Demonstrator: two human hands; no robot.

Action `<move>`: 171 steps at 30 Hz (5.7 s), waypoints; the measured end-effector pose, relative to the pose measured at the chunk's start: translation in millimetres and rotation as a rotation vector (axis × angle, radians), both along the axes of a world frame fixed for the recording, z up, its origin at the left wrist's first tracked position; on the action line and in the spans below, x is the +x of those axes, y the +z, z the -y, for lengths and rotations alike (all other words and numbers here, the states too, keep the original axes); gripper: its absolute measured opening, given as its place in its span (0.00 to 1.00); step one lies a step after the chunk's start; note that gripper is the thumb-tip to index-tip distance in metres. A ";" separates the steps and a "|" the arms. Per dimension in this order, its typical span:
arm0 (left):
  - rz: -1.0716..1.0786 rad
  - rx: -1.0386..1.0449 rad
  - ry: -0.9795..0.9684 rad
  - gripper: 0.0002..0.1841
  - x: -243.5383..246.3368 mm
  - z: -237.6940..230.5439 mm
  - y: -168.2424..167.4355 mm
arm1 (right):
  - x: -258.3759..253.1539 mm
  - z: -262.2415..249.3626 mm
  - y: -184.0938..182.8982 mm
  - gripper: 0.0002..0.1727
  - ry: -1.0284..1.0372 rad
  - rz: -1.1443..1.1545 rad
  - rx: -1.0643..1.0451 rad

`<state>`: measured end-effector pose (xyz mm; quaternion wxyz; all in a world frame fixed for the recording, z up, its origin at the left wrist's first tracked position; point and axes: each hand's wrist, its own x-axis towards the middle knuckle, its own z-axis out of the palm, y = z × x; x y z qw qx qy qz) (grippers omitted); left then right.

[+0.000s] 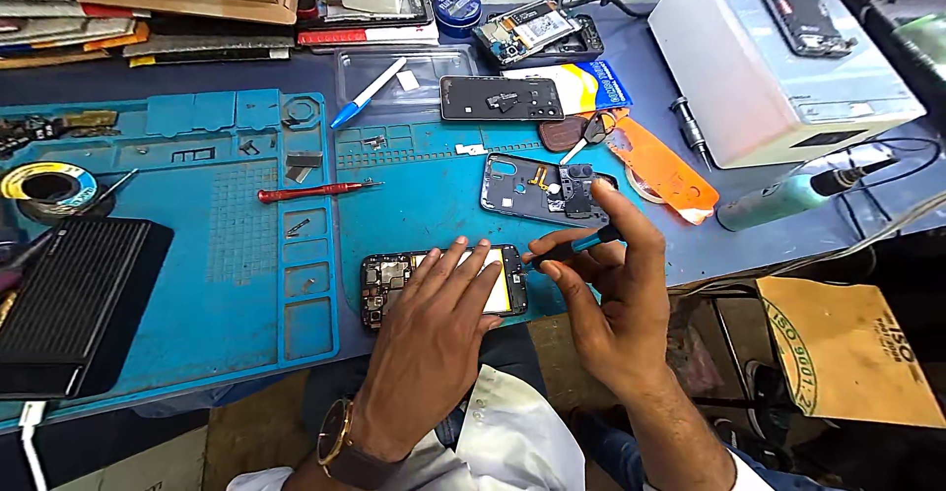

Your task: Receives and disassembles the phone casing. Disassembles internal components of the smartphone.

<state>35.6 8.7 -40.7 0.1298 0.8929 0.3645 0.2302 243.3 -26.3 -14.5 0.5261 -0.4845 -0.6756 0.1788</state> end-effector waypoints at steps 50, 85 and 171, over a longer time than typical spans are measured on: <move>0.049 0.025 0.062 0.21 4.1 34.4 -13.3 | 6.6 -27.2 32.3 0.30 0.339 0.028 0.018; 0.200 0.065 0.211 0.16 22.0 6.6 8.8 | -4.3 -14.1 7.3 0.39 -0.091 -0.146 0.087; 0.242 -0.036 0.288 0.17 18.3 2.2 11.9 | 2.6 -33.0 17.8 0.41 0.062 -0.016 0.033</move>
